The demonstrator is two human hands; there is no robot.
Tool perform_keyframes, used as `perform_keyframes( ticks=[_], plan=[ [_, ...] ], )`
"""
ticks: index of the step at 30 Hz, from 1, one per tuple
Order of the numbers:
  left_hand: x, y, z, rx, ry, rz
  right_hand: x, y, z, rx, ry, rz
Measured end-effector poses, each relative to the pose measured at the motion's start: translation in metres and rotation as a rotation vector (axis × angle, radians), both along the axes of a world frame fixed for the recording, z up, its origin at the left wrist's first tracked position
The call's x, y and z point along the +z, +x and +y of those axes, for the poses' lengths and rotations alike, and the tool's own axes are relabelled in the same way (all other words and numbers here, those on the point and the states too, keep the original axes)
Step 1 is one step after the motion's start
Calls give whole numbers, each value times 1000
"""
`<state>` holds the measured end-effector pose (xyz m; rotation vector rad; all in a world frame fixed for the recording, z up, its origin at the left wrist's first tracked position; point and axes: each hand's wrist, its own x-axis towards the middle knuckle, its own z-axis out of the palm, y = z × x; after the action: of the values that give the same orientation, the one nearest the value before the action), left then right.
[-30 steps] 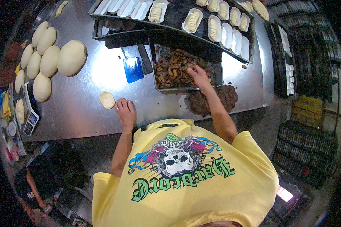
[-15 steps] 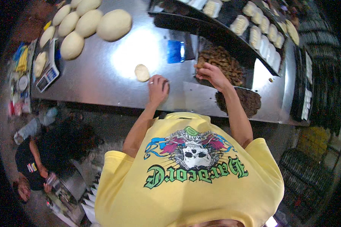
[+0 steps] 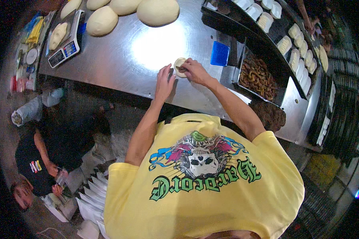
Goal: The person flattens dough balls, adds a filling from a metal tray, folds and rolls the dough into buns, and places them on a tray. The process is repeated multiple times in a commercial kitchen setting.
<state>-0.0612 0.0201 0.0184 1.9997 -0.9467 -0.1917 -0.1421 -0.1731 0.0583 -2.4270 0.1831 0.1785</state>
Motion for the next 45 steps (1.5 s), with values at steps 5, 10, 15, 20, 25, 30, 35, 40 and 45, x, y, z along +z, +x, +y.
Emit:
perform_keyframes(
  ticks=[5,10,15,20,25,30,35,40,45],
  plan=[
    [-6,16,-21,-225,2,-28,-21,-18,-5,-15,106,-258],
    [-25,19,-18,-220,-21,-111,-50,-28,10,-163,30,-298],
    [-20,18,-16,-183,-12,-231,-44,-25,9,-249,121,-282],
    [-20,22,-17,-190,5,-120,-54,-29,3,-320,221,-247],
    [-15,29,-21,-216,76,-57,-53,-28,-1,-305,196,-192],
    [-45,51,-23,-157,102,9,-51,-13,-20,-484,520,14],
    [-24,56,-35,-46,393,-223,-50,-8,-2,-535,-157,-106],
    [-42,66,-31,-5,553,-450,-55,-13,-17,-648,-187,-13],
    [-10,61,-70,60,515,-96,-66,17,-10,-582,-271,-194]
  ],
)
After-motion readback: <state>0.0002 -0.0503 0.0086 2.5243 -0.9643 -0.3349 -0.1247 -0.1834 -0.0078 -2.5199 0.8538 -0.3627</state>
